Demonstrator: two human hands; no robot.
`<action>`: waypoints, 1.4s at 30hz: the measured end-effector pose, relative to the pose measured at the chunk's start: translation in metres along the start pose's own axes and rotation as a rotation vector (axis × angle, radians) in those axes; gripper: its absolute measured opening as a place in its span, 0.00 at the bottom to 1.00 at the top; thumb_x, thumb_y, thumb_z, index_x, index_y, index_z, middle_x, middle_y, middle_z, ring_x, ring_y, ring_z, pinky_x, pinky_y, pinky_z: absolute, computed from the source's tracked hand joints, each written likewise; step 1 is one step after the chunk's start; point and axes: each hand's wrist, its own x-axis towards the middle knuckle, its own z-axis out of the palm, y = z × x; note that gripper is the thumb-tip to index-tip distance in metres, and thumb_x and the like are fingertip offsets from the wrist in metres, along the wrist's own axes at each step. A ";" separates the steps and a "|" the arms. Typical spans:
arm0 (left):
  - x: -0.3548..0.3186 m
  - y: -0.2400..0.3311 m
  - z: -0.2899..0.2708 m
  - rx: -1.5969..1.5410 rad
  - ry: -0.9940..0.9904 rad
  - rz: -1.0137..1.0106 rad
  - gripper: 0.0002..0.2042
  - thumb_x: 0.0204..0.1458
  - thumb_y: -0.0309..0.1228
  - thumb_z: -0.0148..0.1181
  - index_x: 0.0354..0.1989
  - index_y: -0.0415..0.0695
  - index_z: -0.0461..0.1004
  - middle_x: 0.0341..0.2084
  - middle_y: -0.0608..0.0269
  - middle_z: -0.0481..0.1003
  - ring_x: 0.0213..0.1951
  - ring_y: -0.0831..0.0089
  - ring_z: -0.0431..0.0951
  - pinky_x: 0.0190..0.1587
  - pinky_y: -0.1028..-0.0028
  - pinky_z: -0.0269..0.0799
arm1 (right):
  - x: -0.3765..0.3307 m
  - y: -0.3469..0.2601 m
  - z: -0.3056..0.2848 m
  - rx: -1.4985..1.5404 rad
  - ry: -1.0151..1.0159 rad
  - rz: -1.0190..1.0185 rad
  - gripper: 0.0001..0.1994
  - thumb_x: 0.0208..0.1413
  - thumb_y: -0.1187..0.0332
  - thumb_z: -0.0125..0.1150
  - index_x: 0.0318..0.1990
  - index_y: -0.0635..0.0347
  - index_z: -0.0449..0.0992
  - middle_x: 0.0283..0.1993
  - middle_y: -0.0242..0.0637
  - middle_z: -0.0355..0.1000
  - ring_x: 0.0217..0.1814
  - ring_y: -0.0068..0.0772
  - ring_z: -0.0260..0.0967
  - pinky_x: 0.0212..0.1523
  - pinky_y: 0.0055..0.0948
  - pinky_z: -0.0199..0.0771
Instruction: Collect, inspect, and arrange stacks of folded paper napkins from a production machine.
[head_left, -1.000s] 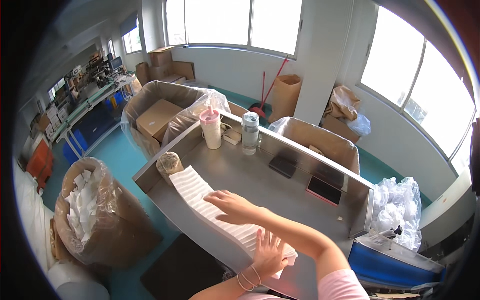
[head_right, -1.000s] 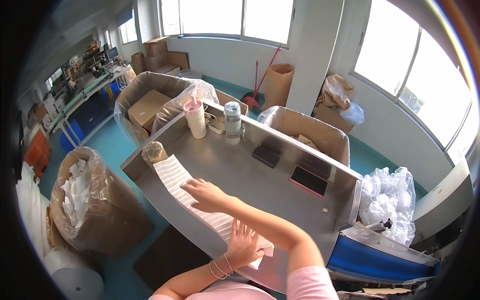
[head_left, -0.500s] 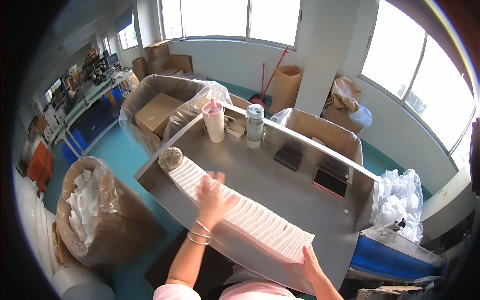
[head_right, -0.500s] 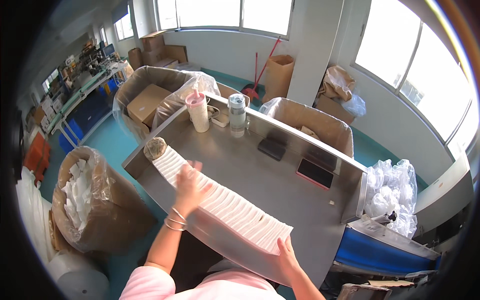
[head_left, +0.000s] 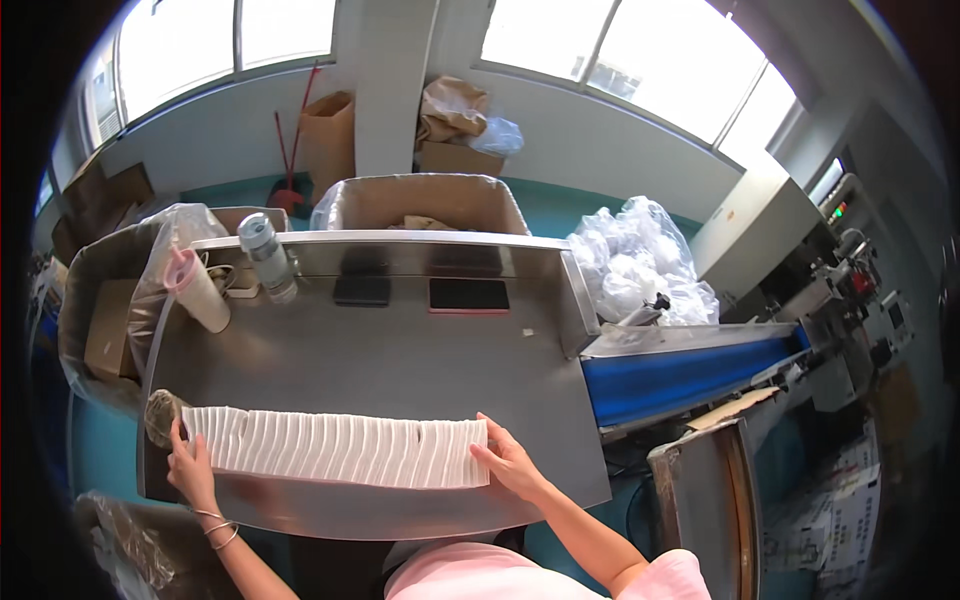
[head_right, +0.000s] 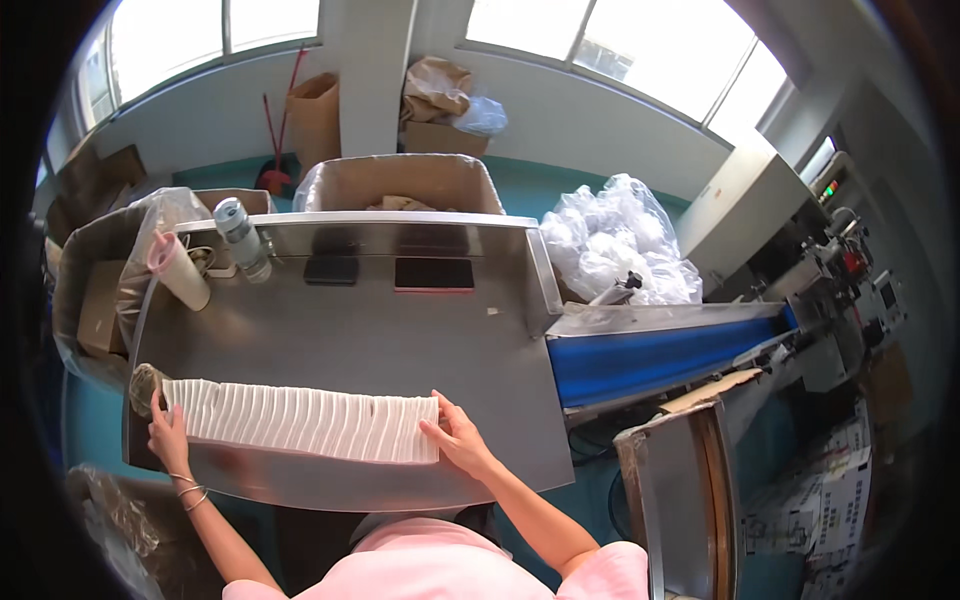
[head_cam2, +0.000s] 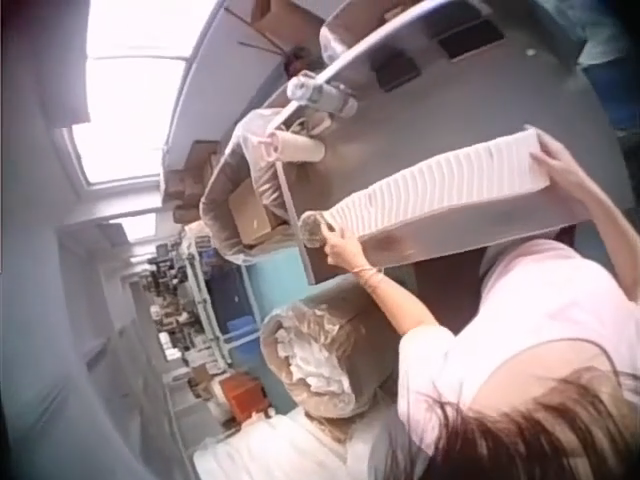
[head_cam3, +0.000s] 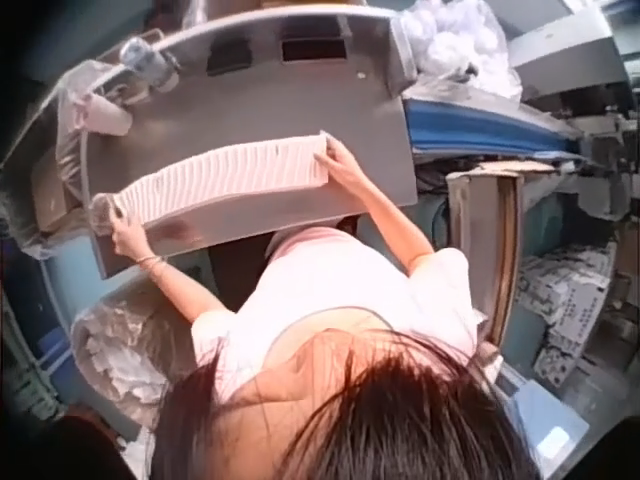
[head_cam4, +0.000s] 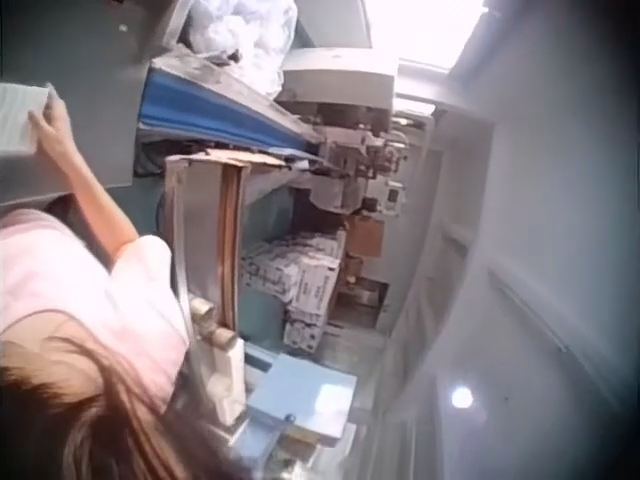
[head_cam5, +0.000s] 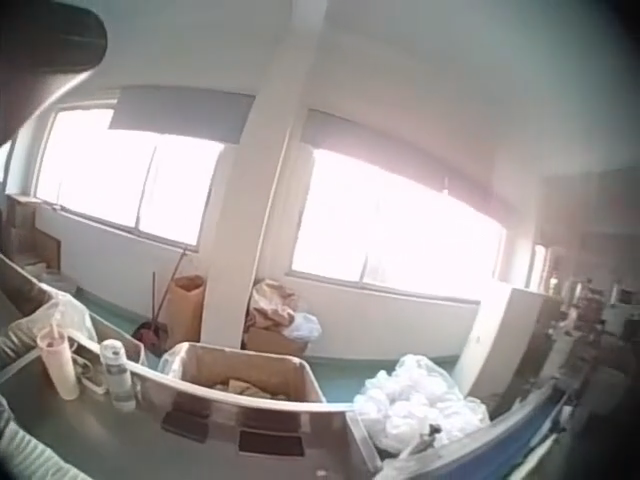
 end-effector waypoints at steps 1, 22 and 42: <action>0.010 0.000 -0.011 -0.011 -0.014 0.022 0.26 0.52 0.40 0.54 0.60 0.53 0.57 0.32 0.50 0.74 0.37 0.54 0.73 0.41 0.59 0.66 | -0.002 -0.002 0.002 -0.019 0.044 -0.008 0.34 0.57 0.55 0.53 0.65 0.63 0.47 0.59 0.48 0.53 0.60 0.36 0.56 0.56 0.31 0.62; -0.087 0.165 -0.023 -0.136 -0.574 0.426 0.40 0.46 0.57 0.53 0.66 0.57 0.44 0.55 0.35 0.58 0.54 0.42 0.63 0.54 0.56 0.59 | -0.050 -0.008 -0.096 0.182 0.088 0.031 0.27 0.56 0.63 0.57 0.59 0.63 0.56 0.54 0.35 0.63 0.56 0.24 0.59 0.57 0.25 0.59; -0.056 0.088 0.044 -1.265 -0.966 -0.092 0.30 0.57 0.42 0.49 0.63 0.40 0.49 0.53 0.60 0.64 0.54 0.71 0.65 0.57 0.73 0.58 | -0.051 0.004 -0.108 0.378 0.232 0.225 0.19 0.63 0.59 0.41 0.55 0.60 0.63 0.47 0.30 0.69 0.47 0.20 0.67 0.47 0.24 0.67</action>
